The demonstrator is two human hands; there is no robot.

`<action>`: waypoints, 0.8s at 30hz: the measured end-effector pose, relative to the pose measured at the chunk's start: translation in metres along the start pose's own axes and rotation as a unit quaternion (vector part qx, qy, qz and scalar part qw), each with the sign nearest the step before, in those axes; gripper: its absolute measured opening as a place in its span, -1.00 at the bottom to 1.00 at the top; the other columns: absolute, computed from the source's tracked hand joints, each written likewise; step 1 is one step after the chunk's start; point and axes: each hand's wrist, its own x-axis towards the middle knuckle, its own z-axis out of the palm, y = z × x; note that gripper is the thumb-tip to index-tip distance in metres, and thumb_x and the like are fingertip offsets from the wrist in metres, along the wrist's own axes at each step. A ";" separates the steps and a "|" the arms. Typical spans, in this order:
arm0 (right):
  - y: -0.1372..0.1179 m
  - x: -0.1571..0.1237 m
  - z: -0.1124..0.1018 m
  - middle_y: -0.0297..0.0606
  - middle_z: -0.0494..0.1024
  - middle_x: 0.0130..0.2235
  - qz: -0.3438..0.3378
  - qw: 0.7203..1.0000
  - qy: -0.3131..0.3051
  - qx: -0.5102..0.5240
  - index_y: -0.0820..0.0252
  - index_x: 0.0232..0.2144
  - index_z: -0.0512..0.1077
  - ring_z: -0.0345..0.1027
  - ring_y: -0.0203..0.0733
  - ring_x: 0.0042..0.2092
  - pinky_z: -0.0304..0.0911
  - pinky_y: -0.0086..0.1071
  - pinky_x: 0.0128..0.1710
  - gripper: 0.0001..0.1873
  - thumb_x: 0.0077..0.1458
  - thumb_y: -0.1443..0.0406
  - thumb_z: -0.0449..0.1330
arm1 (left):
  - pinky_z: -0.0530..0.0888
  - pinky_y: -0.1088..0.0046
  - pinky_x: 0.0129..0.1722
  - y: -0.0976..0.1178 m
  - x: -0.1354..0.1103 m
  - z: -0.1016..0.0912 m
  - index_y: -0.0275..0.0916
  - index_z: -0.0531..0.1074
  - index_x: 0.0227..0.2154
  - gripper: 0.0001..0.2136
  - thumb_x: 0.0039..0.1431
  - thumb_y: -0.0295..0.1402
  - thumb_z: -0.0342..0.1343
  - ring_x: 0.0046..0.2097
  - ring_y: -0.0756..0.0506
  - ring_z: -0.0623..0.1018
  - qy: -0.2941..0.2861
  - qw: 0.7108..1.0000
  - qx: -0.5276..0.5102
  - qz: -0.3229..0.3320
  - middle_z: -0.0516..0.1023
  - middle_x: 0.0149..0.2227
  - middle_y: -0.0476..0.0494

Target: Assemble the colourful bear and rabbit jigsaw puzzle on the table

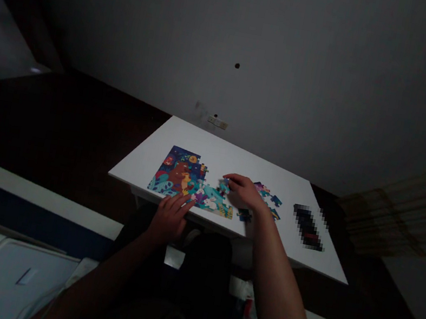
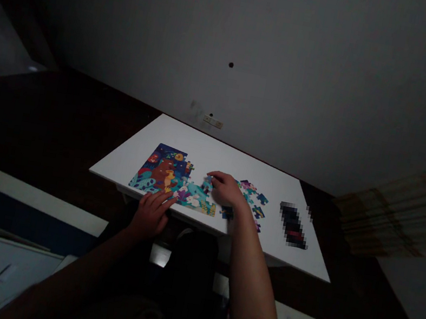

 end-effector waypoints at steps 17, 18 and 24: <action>0.003 -0.029 -0.013 -0.10 0.90 0.08 -0.008 0.995 -0.086 -0.044 0.01 -0.04 0.85 0.77 0.17 0.14 0.59 -0.01 0.31 -0.72 0.34 0.25 0.33 | 0.38 -0.05 0.58 -0.001 -0.001 0.001 -0.02 0.66 0.49 -0.37 0.40 -0.45 0.25 0.51 -0.40 0.65 -0.002 1.000 -0.012 -0.009 0.72 0.49 -0.24; 0.002 -0.029 -0.013 -0.08 0.90 0.08 -0.015 0.996 -0.082 -0.044 0.02 -0.05 0.85 0.77 0.18 0.14 0.59 0.00 0.31 -0.72 0.35 0.26 0.33 | 0.37 -0.04 0.58 -0.001 -0.001 0.001 -0.03 0.66 0.49 -0.38 0.40 -0.45 0.25 0.51 -0.39 0.65 -0.001 1.000 -0.011 -0.007 0.72 0.49 -0.24; 0.002 -0.032 -0.010 -0.13 0.91 0.06 -0.027 0.995 -0.068 -0.069 -0.08 -0.12 0.85 0.79 0.16 0.14 0.60 -0.02 0.30 -0.74 0.37 0.32 0.34 | 0.37 -0.04 0.57 -0.001 0.000 0.001 -0.08 0.66 0.47 -0.38 0.39 -0.45 0.25 0.48 -0.40 0.65 0.017 1.000 -0.011 0.003 0.75 0.46 -0.28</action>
